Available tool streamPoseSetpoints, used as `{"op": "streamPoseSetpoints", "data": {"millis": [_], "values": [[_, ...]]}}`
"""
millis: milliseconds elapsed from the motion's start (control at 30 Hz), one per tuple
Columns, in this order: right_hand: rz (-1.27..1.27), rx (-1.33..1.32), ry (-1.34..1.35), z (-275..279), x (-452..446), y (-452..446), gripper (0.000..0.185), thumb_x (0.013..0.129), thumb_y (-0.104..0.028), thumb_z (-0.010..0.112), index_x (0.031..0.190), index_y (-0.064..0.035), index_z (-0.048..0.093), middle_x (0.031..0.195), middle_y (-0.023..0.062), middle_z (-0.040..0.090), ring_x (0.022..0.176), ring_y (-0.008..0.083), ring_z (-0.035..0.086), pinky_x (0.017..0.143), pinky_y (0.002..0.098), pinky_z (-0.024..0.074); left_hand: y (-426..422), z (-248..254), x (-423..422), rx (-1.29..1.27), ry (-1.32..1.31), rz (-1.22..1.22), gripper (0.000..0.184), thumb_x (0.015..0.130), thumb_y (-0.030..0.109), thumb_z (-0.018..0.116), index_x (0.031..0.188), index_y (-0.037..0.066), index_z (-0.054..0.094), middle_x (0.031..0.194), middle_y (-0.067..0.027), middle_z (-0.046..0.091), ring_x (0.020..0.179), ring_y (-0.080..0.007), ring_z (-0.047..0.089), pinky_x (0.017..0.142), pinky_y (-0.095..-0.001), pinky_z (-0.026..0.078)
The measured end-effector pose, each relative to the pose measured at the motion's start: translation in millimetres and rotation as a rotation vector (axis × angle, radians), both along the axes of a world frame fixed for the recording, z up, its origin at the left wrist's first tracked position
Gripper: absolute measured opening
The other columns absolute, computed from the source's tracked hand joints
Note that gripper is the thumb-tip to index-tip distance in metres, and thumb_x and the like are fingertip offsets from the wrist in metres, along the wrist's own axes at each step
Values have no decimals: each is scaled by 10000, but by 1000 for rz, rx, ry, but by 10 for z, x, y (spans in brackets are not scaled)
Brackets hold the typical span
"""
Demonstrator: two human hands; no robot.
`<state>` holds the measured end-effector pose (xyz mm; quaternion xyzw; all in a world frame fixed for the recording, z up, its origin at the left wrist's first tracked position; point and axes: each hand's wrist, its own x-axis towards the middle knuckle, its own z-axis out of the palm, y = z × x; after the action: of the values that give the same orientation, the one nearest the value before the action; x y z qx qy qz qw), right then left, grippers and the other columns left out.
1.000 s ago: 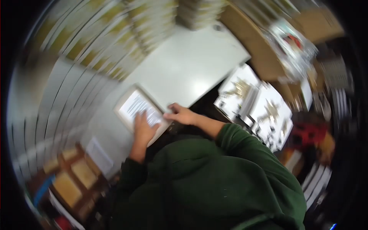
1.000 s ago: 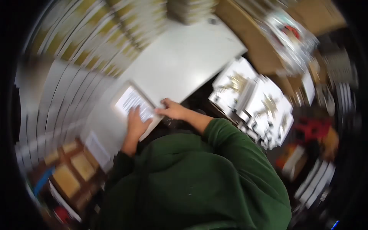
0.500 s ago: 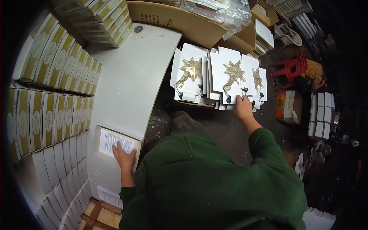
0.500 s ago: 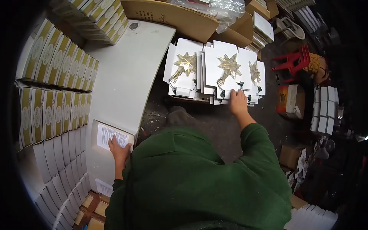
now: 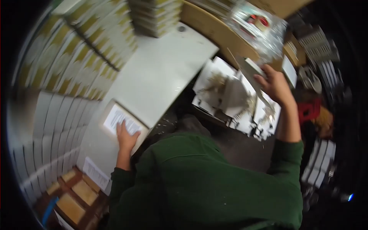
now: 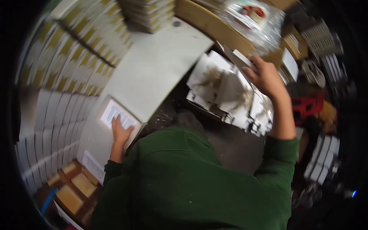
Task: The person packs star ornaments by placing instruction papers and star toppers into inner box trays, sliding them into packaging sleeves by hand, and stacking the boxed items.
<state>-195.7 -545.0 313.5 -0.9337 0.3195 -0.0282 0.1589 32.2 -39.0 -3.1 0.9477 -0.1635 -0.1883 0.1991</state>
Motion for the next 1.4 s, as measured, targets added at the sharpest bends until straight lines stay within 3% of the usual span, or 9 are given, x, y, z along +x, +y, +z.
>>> {"op": "streamPoseSetpoints", "data": {"millis": [67, 267, 400, 733, 833, 867, 967, 1133, 1400], "values": [[161, 147, -19, 345, 404, 237, 254, 910, -117, 742, 1103, 31, 672, 798, 120, 700, 634, 205, 568, 627, 341, 476, -235, 248, -27, -196, -69, 84, 881, 855, 347, 827, 1545, 6, 398, 1562, -297, 385, 1404, -418, 449, 1173, -452, 387], [917, 418, -322, 138, 1351, 1580, 468, 729, 9, 762, 1195, -32, 734, 1055, 82, 699, 870, 203, 635, 732, 323, 518, -210, 1652, -20, -1634, 1223, 551, 521, 1001, 247, 689, 1428, -13, 543, 1296, -200, 646, 1182, -294, 639, 995, -404, 521], [1375, 317, -279, -903, 1711, 2428, 528, 735, 53, 752, 1238, -106, 749, 1046, 85, 643, 874, 262, 610, 770, 352, 503, 241, 1674, -39, -1327, 840, 686, 709, 931, 224, 768, 1502, -20, 426, 1363, -239, 594, 1230, -322, 607, 1026, -410, 500], [1316, 800, -85, -2391, 2092, 2983, 304, 845, -59, 780, 1144, -31, 732, 1040, 126, 626, 865, 267, 602, 786, 360, 508, 453, 322, -579, -890, 376, 582, 1156, 674, 173, 951, 1555, -37, 233, 1436, -270, 510, 1284, -367, 566, 1080, -451, 476], [625, 450, -453, -2642, 2193, 2703, 555, 895, -333, 791, 1251, 50, 603, 1088, 164, 603, 911, 241, 587, 827, 351, 515, 451, 415, -556, -865, 385, 628, 1148, 676, 156, 947, 1557, -34, 235, 1438, -266, 508, 1285, -364, 565, 1085, -451, 471], [618, 452, -440, -2632, 2262, 2597, 555, 895, -333, 791, 1251, 50, 603, 1088, 164, 603, 911, 241, 587, 827, 351, 515, 449, 448, -569, -851, 393, 649, 1145, 678, 148, 945, 1558, -33, 235, 1439, -264, 507, 1285, -362, 564, 1088, -451, 468], [49, 1602, 220, -2609, 2523, 2368, 706, 964, -481, 697, 1342, 84, 504, 1127, 193, 609, 905, 246, 613, 885, 323, 519, 428, 494, -516, -832, 406, 663, 1149, 672, 139, 947, 1558, -32, 237, 1436, -262, 509, 1286, -360, 563, 1091, -452, 465], [120, 1142, -146, -2947, 3257, 3165, 893, 959, -552, 669, 1518, 17, 269, 1405, 278, 468, 1206, 343, 576, 1109, 419, 421, 372, 495, -532, -819, 407, 676, 1171, 642, 136, 964, 1553, -36, 249, 1420, -260, 521, 1286, -359, 563, 1093, -455, 461], [442, 1301, -51, -1907, 3197, 3166, 810, 910, -340, 770, 1468, 31, 315, 1328, 305, 519, 1165, 358, 600, 982, 387, 524, 487, 628, -659, -890, 266, 573, 1150, 604, 139, 988, 1513, -37, 306, 1398, -247, 542, 1268, -345, 573, 1085, -448, 468]]}}
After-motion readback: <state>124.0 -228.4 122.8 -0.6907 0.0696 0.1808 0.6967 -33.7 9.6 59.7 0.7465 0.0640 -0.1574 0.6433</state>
